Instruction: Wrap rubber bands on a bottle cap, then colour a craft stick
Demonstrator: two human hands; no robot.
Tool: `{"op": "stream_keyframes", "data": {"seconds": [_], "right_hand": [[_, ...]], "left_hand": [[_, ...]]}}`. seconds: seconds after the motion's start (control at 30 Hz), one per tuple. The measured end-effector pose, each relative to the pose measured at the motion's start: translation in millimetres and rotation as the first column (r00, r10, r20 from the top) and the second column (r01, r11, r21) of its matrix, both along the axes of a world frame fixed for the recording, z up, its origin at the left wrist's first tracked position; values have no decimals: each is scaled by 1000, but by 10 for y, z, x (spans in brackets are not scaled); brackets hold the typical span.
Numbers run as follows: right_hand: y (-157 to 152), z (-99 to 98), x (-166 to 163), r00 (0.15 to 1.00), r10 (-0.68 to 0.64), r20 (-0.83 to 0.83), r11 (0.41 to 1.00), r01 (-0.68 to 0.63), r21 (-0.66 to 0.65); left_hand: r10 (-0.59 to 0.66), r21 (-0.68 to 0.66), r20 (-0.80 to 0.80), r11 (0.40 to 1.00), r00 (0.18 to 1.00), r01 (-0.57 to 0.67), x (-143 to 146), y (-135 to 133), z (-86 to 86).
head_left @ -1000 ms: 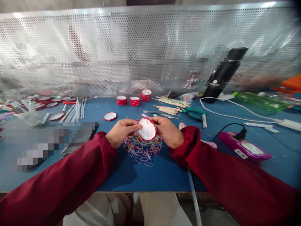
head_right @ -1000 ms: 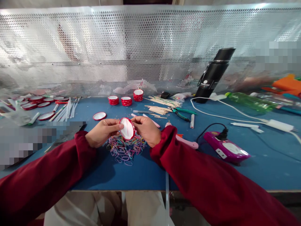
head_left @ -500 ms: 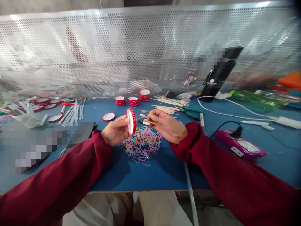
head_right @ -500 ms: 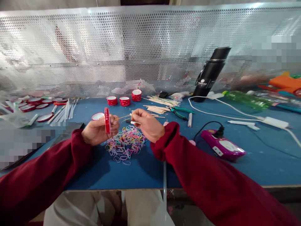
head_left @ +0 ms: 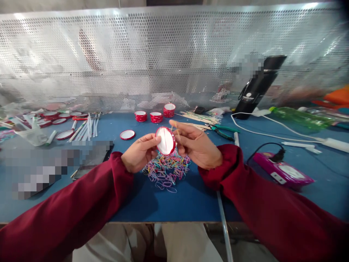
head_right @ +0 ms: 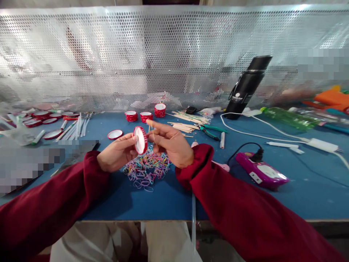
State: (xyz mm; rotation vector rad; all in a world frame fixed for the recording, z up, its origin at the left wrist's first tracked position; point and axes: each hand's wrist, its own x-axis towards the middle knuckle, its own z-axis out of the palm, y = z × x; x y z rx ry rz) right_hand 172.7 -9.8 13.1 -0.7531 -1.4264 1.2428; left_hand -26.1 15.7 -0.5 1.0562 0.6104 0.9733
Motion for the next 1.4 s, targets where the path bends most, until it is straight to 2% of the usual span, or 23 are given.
{"op": "stream_keyframes", "data": {"seconds": [0.07,0.13,0.23,0.27,0.33,0.57,0.77,0.93,1.4], "right_hand": [[21,14,48,983,-150,107,975,129,183],[26,37,79,924,-289,250,893,166,419],[24,40,79,752,-481,451,717,42,696],[26,29,71,693,-533,485,676,4,737],[37,-1,57,621,-598,506,633,-21,774],[83,-70,66,569,-645,509,612,-13,791],[71,-84,10,575,-632,520,618,-31,786],[57,-92,-27,584,-621,523,615,-51,787],[22,-111,-57,554,-627,548,616,-78,784]], "left_hand": [[146,4,-55,989,988,-146,-3,37,-33],[219,16,-86,976,972,-218,-7,62,-55],[260,73,-111,965,959,-253,-9,59,-53],[275,111,-134,959,952,-262,-9,51,-45],[303,180,-176,945,936,-272,-11,35,-25],[298,299,-245,928,922,-221,-21,26,31],[332,422,-260,883,907,-203,-18,5,58],[336,532,-295,835,895,-138,-3,-50,41],[290,562,-380,827,878,-30,-15,-95,57]]}}
